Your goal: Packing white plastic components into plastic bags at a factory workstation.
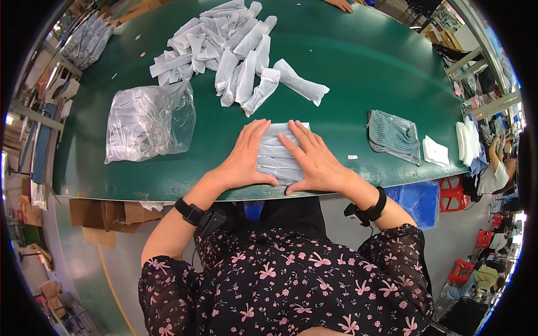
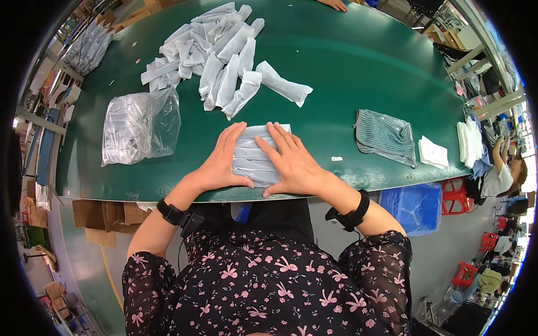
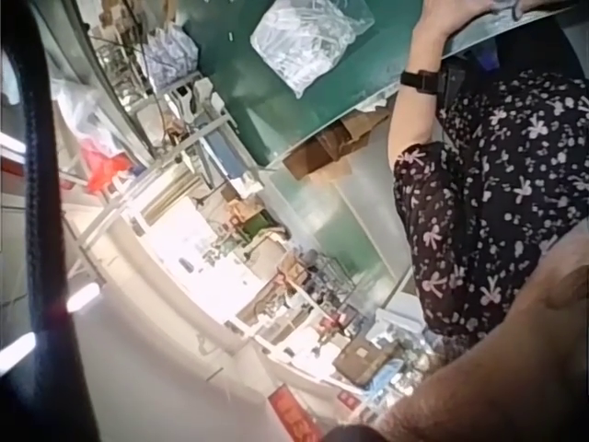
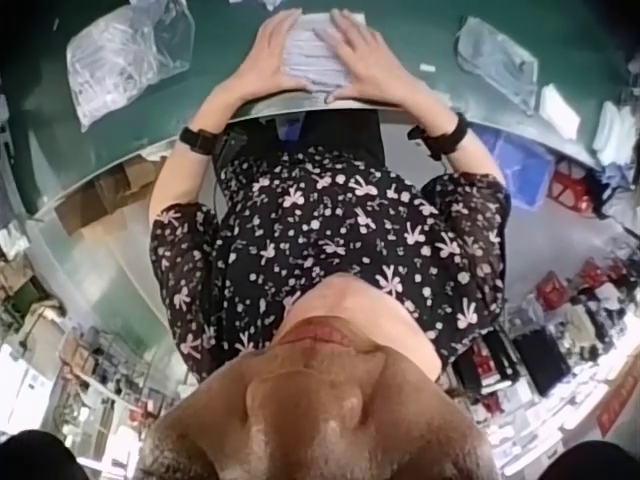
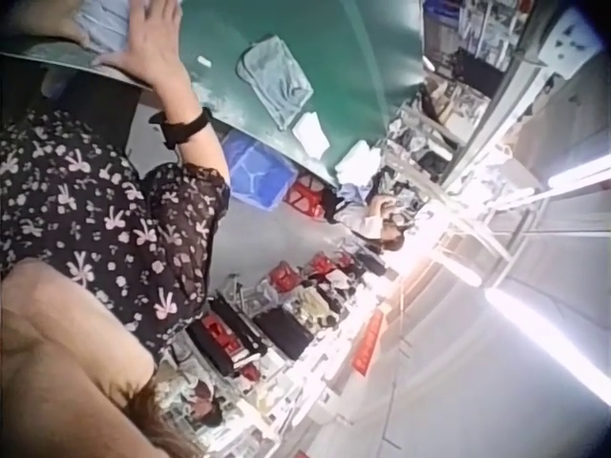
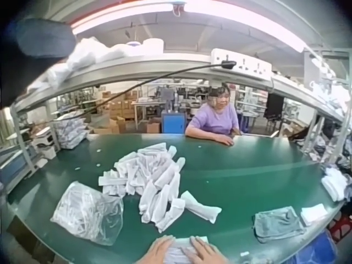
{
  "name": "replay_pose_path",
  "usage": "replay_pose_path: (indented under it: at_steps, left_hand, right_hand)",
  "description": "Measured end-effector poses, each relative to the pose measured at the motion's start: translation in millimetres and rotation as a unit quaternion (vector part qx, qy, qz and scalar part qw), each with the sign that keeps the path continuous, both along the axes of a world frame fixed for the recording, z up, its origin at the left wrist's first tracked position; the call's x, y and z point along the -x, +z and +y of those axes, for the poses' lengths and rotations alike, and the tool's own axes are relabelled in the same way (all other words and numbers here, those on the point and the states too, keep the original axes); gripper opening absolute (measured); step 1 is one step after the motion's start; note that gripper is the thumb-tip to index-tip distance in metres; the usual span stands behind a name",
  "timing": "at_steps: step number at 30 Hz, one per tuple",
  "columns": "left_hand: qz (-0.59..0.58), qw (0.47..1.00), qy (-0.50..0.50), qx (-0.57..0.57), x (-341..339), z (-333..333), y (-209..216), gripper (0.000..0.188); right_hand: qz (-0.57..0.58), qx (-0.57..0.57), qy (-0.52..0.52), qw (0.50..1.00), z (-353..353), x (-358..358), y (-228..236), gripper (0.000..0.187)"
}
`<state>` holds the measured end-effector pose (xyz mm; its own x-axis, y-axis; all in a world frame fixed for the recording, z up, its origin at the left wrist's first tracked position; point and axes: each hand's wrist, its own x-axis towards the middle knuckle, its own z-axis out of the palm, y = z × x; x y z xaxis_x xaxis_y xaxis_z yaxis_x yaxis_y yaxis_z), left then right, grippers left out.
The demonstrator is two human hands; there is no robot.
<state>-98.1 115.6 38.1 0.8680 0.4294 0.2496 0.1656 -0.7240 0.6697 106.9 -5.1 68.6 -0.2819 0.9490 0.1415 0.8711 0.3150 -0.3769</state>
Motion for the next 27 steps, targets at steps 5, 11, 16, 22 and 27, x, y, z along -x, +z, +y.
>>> replay_pose_path:
  at_steps: [5,11,16,22,27]
  left_hand:
    - [-0.061,0.988,0.073,0.125,-1.8,9.7,-10.3,0.078]
    - [-0.038,0.965,0.108,0.235,3.7,25.4,-17.2,0.050]
    - [-0.118,0.938,0.102,0.310,4.4,24.6,-31.5,0.051]
    - [-0.138,0.929,0.103,0.328,4.8,19.6,-25.0,0.053]
    - [-0.110,0.939,0.108,0.307,2.2,15.3,-22.7,0.053]
  right_hand:
    - [0.002,0.023,-0.002,1.000,1.4,-2.0,-2.9,0.113]
    - [0.005,0.022,-0.008,1.000,1.9,-1.0,-1.6,0.111]
    - [0.007,0.027,-0.012,1.000,2.0,-0.3,-2.5,0.109]
    - [0.011,0.029,-0.016,0.999,1.8,-0.5,-3.9,0.109]
    - [-0.003,0.049,-0.027,0.998,2.1,2.0,1.2,0.110]
